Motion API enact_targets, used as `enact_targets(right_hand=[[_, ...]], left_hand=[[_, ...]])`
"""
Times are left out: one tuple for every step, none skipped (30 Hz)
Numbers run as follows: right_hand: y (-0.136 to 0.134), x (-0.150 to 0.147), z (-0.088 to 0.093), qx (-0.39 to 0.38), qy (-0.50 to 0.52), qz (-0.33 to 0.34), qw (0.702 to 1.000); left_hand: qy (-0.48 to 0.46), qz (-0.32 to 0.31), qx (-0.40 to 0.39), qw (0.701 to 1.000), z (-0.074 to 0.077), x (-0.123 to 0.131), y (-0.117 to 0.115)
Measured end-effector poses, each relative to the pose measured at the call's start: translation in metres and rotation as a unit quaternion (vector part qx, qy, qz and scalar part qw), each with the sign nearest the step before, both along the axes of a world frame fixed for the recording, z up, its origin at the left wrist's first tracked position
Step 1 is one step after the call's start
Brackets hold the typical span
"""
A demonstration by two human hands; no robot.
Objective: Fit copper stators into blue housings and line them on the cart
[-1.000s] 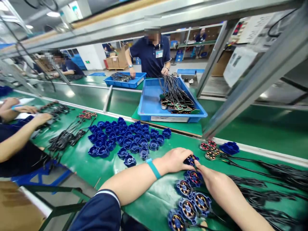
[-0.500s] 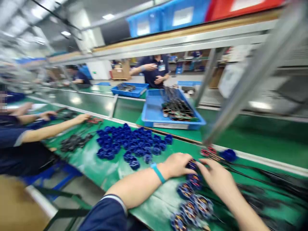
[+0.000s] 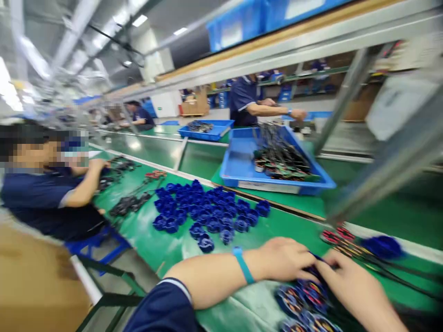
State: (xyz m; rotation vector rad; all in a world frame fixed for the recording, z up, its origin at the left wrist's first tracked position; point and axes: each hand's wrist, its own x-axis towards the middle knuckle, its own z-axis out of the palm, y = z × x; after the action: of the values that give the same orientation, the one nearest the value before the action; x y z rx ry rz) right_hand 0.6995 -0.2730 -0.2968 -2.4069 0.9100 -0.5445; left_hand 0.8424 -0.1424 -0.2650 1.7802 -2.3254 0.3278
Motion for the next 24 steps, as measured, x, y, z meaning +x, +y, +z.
enact_targets(right_hand=[[0.009, -0.001, 0.013, 0.016, -0.02, 0.013, 1.0], [0.016, -0.001, 0.023, 0.018, -0.045, 0.02, 0.999], [0.021, -0.001, 0.03, 0.02, -0.064, 0.021, 0.998], [0.024, 0.0, 0.034, 0.025, -0.073, 0.016, 0.997], [0.025, 0.0, 0.035, 0.032, -0.083, 0.004, 0.996], [0.025, -0.001, 0.033, 0.047, -0.091, 0.002, 0.995], [0.026, -0.003, 0.031, 0.066, -0.098, 0.005, 0.993], [0.026, -0.007, 0.028, 0.078, -0.11, 0.009, 0.991], [0.028, -0.012, 0.026, 0.082, -0.123, 0.017, 0.989], [0.03, -0.016, 0.025, 0.074, -0.137, 0.029, 0.987], [0.032, -0.021, 0.025, 0.055, -0.149, 0.046, 0.986], [0.034, -0.026, 0.026, 0.028, -0.156, 0.065, 0.985], [0.036, -0.029, 0.028, -0.001, -0.156, 0.088, 0.984], [0.037, -0.032, 0.03, -0.025, -0.148, 0.109, 0.983], [0.038, -0.033, 0.033, -0.046, -0.134, 0.125, 0.982], [0.039, -0.034, 0.035, -0.062, -0.114, 0.135, 0.982], [0.039, -0.033, 0.037, -0.074, -0.091, 0.14, 0.983], [0.04, -0.032, 0.039, -0.084, -0.068, 0.142, 0.984], [0.04, -0.031, 0.041, -0.092, -0.047, 0.143, 0.984], [0.041, -0.029, 0.042, -0.099, -0.031, 0.142, 0.984], [0.042, -0.028, 0.044, -0.104, -0.02, 0.141, 0.984], [0.044, -0.027, 0.045, -0.106, -0.013, 0.14, 0.984], [0.045, -0.026, 0.047, -0.104, -0.009, 0.14, 0.985], [0.046, -0.026, 0.049, -0.098, -0.01, 0.144, 0.985]], left_hand=[[0.008, 0.017, -0.004, 1.0, 0.002, -0.003, 0.002], [0.021, 0.026, -0.008, 0.999, 0.004, -0.005, 0.004], [0.04, 0.031, -0.008, 0.999, 0.006, -0.006, 0.005], [0.063, 0.033, -0.009, 0.997, 0.006, -0.005, 0.006], [0.09, 0.03, -0.008, 0.995, 0.005, -0.003, 0.006], [0.12, 0.025, -0.013, 0.992, 0.003, 0.0, 0.005], [0.149, 0.016, -0.016, 0.989, 0.001, 0.003, 0.005], [0.178, 0.009, -0.017, 0.984, 0.0, 0.005, 0.004], [0.204, 0.007, -0.019, 0.979, -0.002, 0.007, 0.004], [0.224, 0.008, -0.021, 0.974, -0.003, 0.008, 0.005], [0.236, 0.011, -0.023, 0.971, -0.004, 0.009, 0.006], [0.24, 0.015, -0.027, 0.97, -0.005, 0.009, 0.006], [0.235, 0.017, -0.033, 0.971, -0.005, 0.009, 0.007], [0.225, 0.015, -0.041, 0.973, -0.006, 0.009, 0.007], [0.211, 0.01, -0.049, 0.976, -0.007, 0.009, 0.008], [0.196, 0.006, -0.059, 0.979, -0.008, 0.01, 0.007], [0.181, 0.002, -0.07, 0.981, -0.009, 0.01, 0.007], [0.168, 0.0, -0.082, 0.982, -0.01, 0.01, 0.007], [0.157, -0.002, -0.091, 0.983, -0.01, 0.01, 0.006], [0.148, -0.002, -0.095, 0.984, -0.01, 0.009, 0.006], [0.143, -0.001, -0.093, 0.985, -0.009, 0.009, 0.005], [0.142, 0.001, -0.087, 0.986, -0.007, 0.008, 0.005], [0.143, 0.004, -0.078, 0.987, -0.005, 0.008, 0.005], [0.145, 0.004, -0.071, 0.987, -0.002, 0.007, 0.004]])
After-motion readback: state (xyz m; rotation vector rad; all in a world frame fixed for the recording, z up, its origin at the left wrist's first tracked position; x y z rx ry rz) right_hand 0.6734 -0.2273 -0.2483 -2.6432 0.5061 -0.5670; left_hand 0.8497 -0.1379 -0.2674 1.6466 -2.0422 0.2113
